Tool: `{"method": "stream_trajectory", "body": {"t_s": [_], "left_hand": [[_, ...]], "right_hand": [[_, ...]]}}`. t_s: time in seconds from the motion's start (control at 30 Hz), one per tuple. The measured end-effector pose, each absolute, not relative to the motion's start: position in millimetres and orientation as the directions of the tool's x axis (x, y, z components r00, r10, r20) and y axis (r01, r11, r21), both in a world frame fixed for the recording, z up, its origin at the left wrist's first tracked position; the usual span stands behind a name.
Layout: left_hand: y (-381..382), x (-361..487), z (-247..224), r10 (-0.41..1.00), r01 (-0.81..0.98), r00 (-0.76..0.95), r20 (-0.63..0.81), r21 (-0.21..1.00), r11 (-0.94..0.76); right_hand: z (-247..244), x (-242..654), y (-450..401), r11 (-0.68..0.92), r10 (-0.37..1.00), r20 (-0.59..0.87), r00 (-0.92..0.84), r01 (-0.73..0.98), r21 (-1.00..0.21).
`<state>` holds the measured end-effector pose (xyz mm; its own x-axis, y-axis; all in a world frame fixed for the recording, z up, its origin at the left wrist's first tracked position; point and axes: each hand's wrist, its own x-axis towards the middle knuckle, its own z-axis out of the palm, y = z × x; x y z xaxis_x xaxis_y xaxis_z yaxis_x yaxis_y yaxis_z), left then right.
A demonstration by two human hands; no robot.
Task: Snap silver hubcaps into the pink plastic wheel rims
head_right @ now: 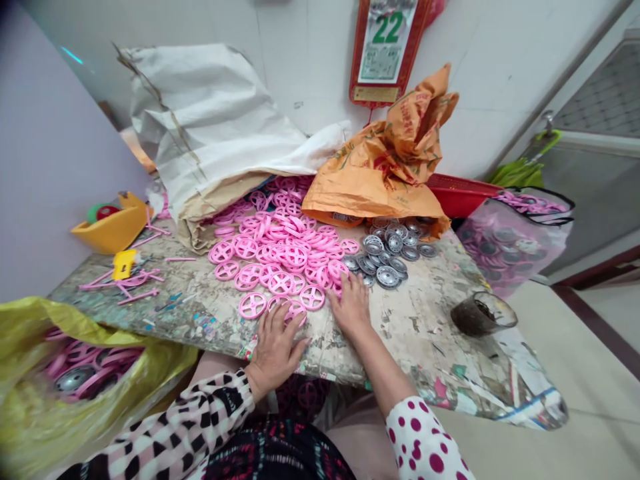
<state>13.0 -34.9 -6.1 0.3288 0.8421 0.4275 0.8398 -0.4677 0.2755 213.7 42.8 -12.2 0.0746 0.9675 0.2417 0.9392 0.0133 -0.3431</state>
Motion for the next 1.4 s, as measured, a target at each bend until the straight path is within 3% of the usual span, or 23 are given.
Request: {"method": "stream_trajectory", "body": {"t_s": [0.2,0.33,0.4,0.47,0.57,0.67,0.77,0.93,1.13,1.23,1.4], "left_hand": [[-33.2,15.2,-6.8,0.849,0.847,0.339,0.405,0.26,-0.463],[-33.2,15.4,-7.8,0.854,0.85,0.348,0.387,0.253,-0.461],[-33.7,15.4,-8.2,0.854,0.848,0.354,0.382,0.254,-0.465],[-34.1,15.4,-8.2,0.855,0.846,0.353,0.379,0.262,-0.465],[-34.1,15.4,-8.1,0.861,0.847,0.342,0.377,0.272,-0.456],[-33.9,15.2,-8.6,0.86,0.849,0.338,0.382,0.271,-0.454],[-34.1,14.9,-9.1,0.859,0.849,0.337,0.386,0.269,-0.454],[-34.2,14.4,-8.8,0.861,0.844,0.346,0.373,0.276,-0.459],[-33.5,12.8,-9.3,0.848,0.819,0.363,0.386,0.301,-0.488],[-33.4,10.5,-10.0,0.831,0.772,0.36,0.423,0.365,-0.52],[-31.1,0.1,-10.0,0.839,0.631,0.24,0.489,0.578,-0.517]], "right_hand": [[-16.1,183.4,18.7,0.227,0.941,0.326,-0.092,0.885,-0.406],[-4.5,185.3,22.2,0.359,0.906,0.36,-0.222,0.855,-0.375],[3.9,195.3,36.8,0.307,0.912,0.375,-0.168,0.886,-0.349],[12.5,209.6,57.0,0.159,0.937,0.346,-0.045,0.938,-0.307],[21.3,233.1,85.7,-0.096,0.972,0.188,0.138,0.972,-0.213],[21.2,252.1,99.4,-0.193,0.981,0.006,0.196,0.97,-0.149],[14.6,263.1,93.8,-0.188,0.982,-0.04,0.185,0.978,-0.093],[4.4,270.1,53.2,-0.093,0.995,0.044,0.094,0.995,-0.022],[-0.6,269.5,-0.4,-0.035,0.991,0.13,0.039,0.999,-0.037],[2.0,262.2,-11.7,-0.04,0.98,0.194,0.048,0.998,-0.045],[10.1,247.8,-7.0,0.035,0.972,0.231,-0.034,0.999,0.0]]}}
